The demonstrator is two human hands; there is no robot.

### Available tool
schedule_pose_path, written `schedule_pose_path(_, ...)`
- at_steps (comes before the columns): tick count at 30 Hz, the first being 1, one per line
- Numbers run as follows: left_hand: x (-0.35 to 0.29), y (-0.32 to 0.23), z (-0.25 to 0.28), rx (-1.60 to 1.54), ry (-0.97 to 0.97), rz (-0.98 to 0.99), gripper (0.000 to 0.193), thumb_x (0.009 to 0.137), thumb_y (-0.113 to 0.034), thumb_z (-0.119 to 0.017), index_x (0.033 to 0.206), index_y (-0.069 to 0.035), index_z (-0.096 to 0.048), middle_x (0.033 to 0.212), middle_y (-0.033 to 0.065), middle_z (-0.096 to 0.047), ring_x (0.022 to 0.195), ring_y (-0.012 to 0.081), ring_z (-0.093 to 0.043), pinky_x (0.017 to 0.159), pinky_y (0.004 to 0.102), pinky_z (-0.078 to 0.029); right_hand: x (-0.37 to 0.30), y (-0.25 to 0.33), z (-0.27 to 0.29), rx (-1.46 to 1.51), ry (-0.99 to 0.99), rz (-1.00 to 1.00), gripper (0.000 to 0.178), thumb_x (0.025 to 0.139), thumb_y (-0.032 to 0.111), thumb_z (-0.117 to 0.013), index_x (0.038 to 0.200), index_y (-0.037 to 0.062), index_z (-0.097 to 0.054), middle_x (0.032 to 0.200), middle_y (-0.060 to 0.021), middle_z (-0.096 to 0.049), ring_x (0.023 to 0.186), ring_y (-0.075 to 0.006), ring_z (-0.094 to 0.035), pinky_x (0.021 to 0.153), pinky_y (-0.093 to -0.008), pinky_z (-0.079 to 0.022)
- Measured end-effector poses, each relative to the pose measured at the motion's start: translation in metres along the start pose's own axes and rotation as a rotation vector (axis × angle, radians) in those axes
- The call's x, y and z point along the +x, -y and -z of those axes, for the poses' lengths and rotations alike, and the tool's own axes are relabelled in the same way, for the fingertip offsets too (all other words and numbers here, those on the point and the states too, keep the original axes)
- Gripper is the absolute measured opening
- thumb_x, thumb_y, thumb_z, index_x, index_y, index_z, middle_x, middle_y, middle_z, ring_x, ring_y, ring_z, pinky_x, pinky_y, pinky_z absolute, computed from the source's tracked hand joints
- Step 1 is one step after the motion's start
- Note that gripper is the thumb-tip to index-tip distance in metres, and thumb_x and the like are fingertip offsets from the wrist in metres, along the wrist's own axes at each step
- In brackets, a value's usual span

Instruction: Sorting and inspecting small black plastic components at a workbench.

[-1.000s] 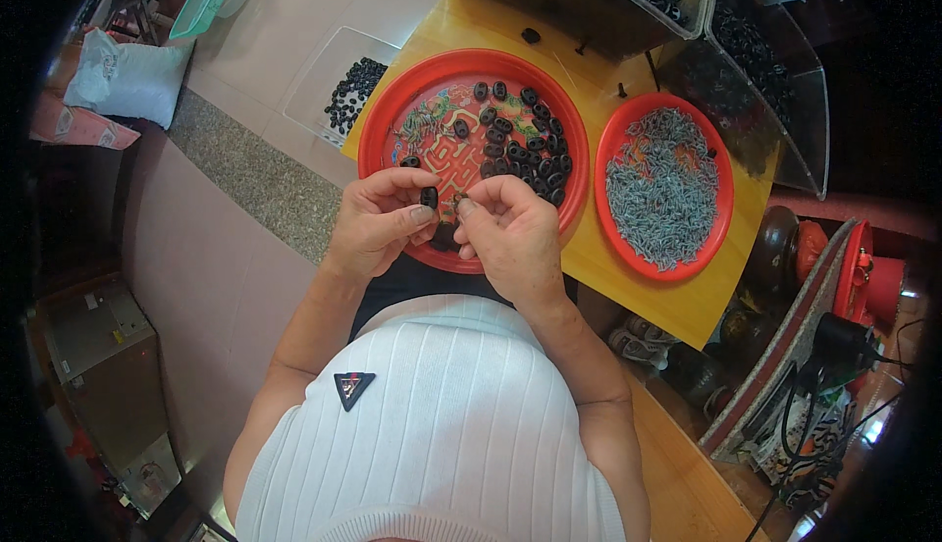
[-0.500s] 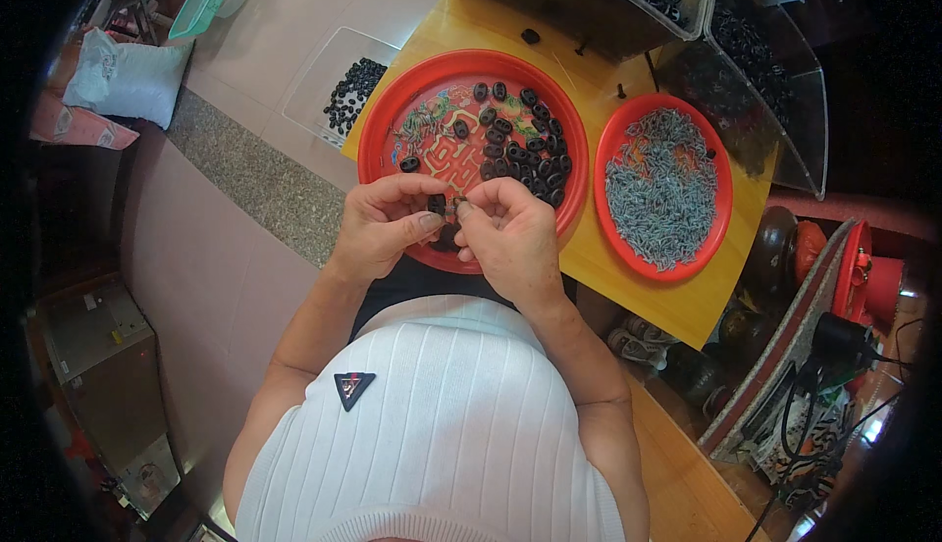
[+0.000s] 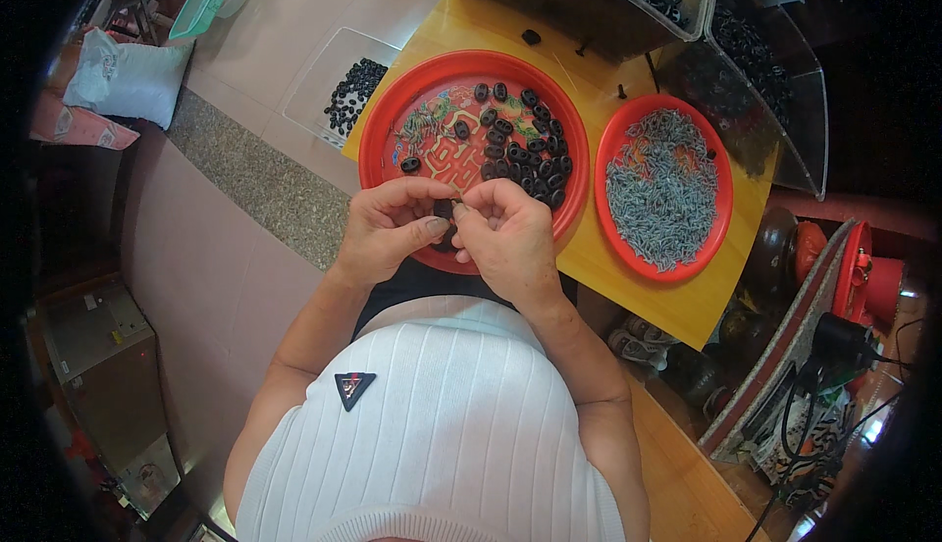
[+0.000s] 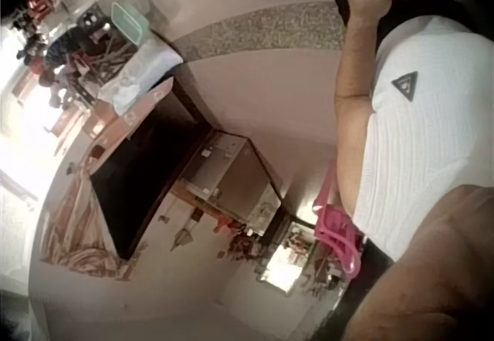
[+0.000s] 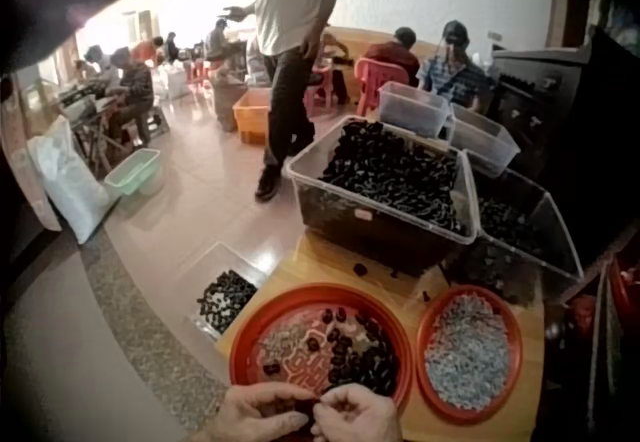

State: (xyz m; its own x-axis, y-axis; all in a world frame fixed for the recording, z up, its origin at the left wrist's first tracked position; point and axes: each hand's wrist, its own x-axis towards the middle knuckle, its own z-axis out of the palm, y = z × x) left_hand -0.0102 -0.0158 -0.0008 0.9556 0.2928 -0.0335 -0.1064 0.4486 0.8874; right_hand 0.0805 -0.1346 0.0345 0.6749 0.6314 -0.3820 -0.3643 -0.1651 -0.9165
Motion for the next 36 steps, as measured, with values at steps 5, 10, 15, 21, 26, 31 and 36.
schedule_pose_path(5,0.0,0.003,0.001,-0.024,-0.058,0.007,0.025,0.076,0.005,-0.058,0.101,0.005,-0.051,0.088,0.005,-0.056,0.078,0.0088,-0.054,0.067,0.0206,-0.046,0.001,-0.002,0.001,-0.006,0.015,-0.005,0.005,0.08,0.001,-0.054,0.083,-0.003,-0.053,0.065,-0.0043,-0.055,0.052,-0.0073,-0.053,0.046,-0.0186,-0.047)
schedule_pose_path(10,0.0,0.004,0.004,-0.022,-0.062,0.033,0.023,0.076,0.004,-0.059,0.098,0.003,-0.052,0.085,0.0046,-0.057,0.075,0.0085,-0.055,0.065,0.0201,-0.046,0.007,-0.011,0.009,0.228,0.15,-0.017,0.008,0.08,0.001,-0.055,0.086,-0.0027,-0.053,0.07,-0.0068,-0.057,0.056,-0.0095,-0.057,0.049,-0.021,-0.051)
schedule_pose_path(15,0.0,0.008,0.004,-0.06,-0.046,-0.009,0.023,0.076,0.005,-0.059,0.098,0.003,-0.053,0.086,0.0067,-0.058,0.075,0.0102,-0.057,0.066,0.0208,-0.048,0.014,-0.016,0.019,0.405,0.244,-0.109,0.009,0.078,0.001,-0.057,0.086,-0.003,-0.054,0.072,-0.007,-0.057,0.059,-0.0108,-0.057,0.05,-0.0211,-0.05)
schedule_pose_path(21,0.001,0.013,0.005,-0.07,0.002,-0.041,0.022,0.075,0.005,-0.059,0.097,0.003,-0.054,0.088,0.0083,-0.06,0.076,0.0113,-0.058,0.066,0.021,-0.048,0.019,-0.023,0.026,0.482,0.348,-0.158,0.012,0.078,0.0,-0.059,0.088,-0.002,-0.054,0.076,-0.0075,-0.057,0.063,-0.0126,-0.058,0.055,-0.0225,-0.051)
schedule_pose_path(26,0.0,0.01,0.001,-0.077,0.016,-0.053,0.022,0.076,0.005,-0.059,0.097,0.003,-0.054,0.089,0.0082,-0.06,0.078,0.0113,-0.058,0.069,0.0215,-0.048,0.021,-0.025,0.029,0.536,0.408,-0.173,0.015,0.077,0.001,-0.06,0.09,-0.001,-0.053,0.077,-0.0063,-0.057,0.065,-0.0127,-0.059,0.058,-0.0232,-0.051)
schedule_pose_path(31,-0.001,0.01,-0.001,-0.005,0.005,-0.087,0.022,0.076,0.006,-0.058,0.097,0.003,-0.054,0.09,0.0084,-0.059,0.08,0.0111,-0.057,0.07,0.0217,-0.048,0.022,-0.025,0.029,0.563,0.432,-0.185,0.016,0.076,0.001,-0.062,0.09,0.0002,-0.053,0.077,-0.0054,-0.057,0.065,-0.0129,-0.059,0.058,-0.0236,-0.052)
schedule_pose_path(36,0.0,0.011,-0.002,0.062,0.002,-0.117,0.023,0.075,0.007,-0.058,0.097,0.003,-0.055,0.089,0.0076,-0.058,0.079,0.0107,-0.056,0.07,0.0217,-0.046,0.024,-0.025,0.03,0.545,0.428,-0.193,0.017,0.075,0.002,-0.063,0.089,0.0005,-0.053,0.076,-0.0053,-0.057,0.064,-0.013,-0.059,0.056,-0.0237,-0.052)
